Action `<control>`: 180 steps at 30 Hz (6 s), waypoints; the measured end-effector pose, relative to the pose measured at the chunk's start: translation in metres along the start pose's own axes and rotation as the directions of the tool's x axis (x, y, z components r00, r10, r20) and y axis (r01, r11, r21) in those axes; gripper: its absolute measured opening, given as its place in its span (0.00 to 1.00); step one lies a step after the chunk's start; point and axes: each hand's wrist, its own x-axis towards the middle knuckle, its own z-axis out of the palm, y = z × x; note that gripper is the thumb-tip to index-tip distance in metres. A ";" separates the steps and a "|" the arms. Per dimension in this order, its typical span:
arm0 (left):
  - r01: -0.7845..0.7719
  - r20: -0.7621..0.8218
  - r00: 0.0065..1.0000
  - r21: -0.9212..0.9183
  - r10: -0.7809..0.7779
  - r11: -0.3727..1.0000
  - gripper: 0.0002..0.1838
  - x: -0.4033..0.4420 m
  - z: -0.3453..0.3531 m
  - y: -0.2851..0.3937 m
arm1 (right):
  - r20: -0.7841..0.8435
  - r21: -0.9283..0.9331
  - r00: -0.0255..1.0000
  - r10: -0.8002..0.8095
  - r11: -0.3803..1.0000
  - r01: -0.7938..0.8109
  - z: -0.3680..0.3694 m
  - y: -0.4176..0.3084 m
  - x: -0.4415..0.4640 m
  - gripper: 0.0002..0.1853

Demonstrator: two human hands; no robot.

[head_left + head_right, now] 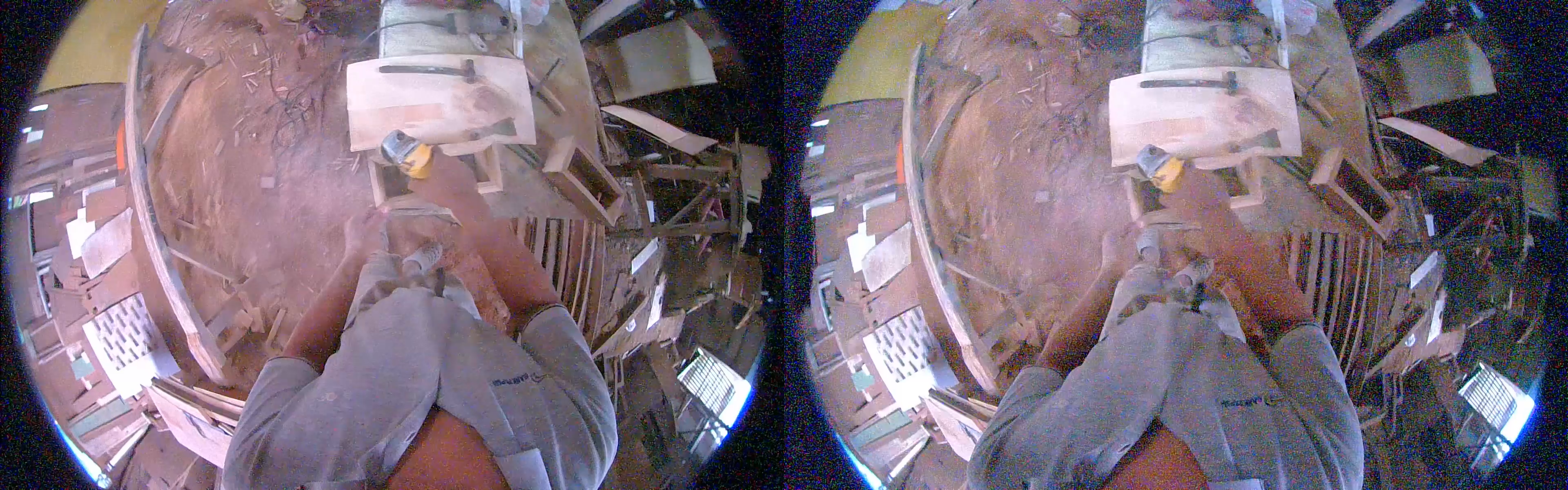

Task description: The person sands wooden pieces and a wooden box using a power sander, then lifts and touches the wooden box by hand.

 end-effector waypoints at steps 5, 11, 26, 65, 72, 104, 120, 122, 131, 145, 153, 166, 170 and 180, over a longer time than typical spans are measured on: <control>0.261 0.082 0.964 -0.145 -0.251 0.954 0.19 -0.006 -0.007 0.026 | -0.131 0.058 0.985 0.111 0.993 -0.104 -0.009 0.065 -0.013 0.40; 0.200 0.082 0.978 -0.121 -0.191 0.972 0.17 0.011 -0.006 0.000 | -0.320 0.300 0.915 0.245 0.942 -0.147 0.010 0.125 -0.009 0.39; -0.097 -0.270 0.938 0.400 0.218 0.911 0.33 0.041 0.026 0.101 | -0.184 0.195 0.965 0.189 0.969 -0.152 0.024 0.039 -0.032 0.40; -0.122 -0.325 0.884 0.531 0.335 0.838 0.33 0.071 0.048 0.052 | -0.257 0.586 0.821 0.511 0.757 -0.288 -0.036 0.129 -0.050 0.42; -0.102 -0.359 0.894 0.422 0.269 0.901 0.33 0.082 0.053 0.045 | -0.265 0.421 0.797 0.543 0.809 -0.410 -0.021 0.128 -0.061 0.39; -0.455 0.046 0.844 0.589 0.534 0.668 0.28 0.036 0.007 0.092 | -0.205 0.288 0.918 0.339 0.917 -0.274 0.070 0.083 -0.134 0.40; -0.639 0.461 0.769 0.543 0.442 0.545 0.26 0.040 0.054 0.144 | -0.390 0.713 0.501 0.773 0.598 -0.366 0.019 0.222 -0.199 0.32; -0.554 0.442 0.821 0.466 0.360 0.690 0.31 0.042 0.036 0.169 | -0.176 0.729 0.560 0.810 0.489 -0.479 0.022 0.237 -0.217 0.34; -0.086 0.521 0.835 0.441 -0.177 0.893 0.41 0.117 0.066 0.129 | -0.448 0.724 0.439 0.779 0.604 -0.334 0.051 0.219 -0.243 0.37; -0.669 0.556 0.736 0.506 0.388 0.544 0.38 0.143 0.058 0.144 | -0.338 0.703 0.598 0.727 0.617 -0.353 0.022 0.168 -0.234 0.42; -0.702 0.374 0.690 0.554 0.620 0.448 0.41 0.072 -0.007 0.144 | -0.425 0.440 0.746 0.513 0.837 -0.325 0.010 0.139 -0.152 0.39; -0.682 0.418 0.615 0.708 0.668 0.185 0.56 0.041 0.005 0.110 | -0.312 0.399 0.832 0.458 0.858 -0.323 -0.013 0.124 -0.105 0.40; -0.663 0.390 0.619 0.725 0.682 0.187 0.56 0.040 0.008 0.117 | -0.268 0.399 0.851 0.451 0.856 -0.328 -0.017 0.127 -0.124 0.39; -0.674 0.402 0.624 0.710 0.670 0.202 0.59 0.043 0.009 0.110 | -0.214 0.429 0.852 0.477 0.830 -0.357 0.003 0.109 -0.197 0.40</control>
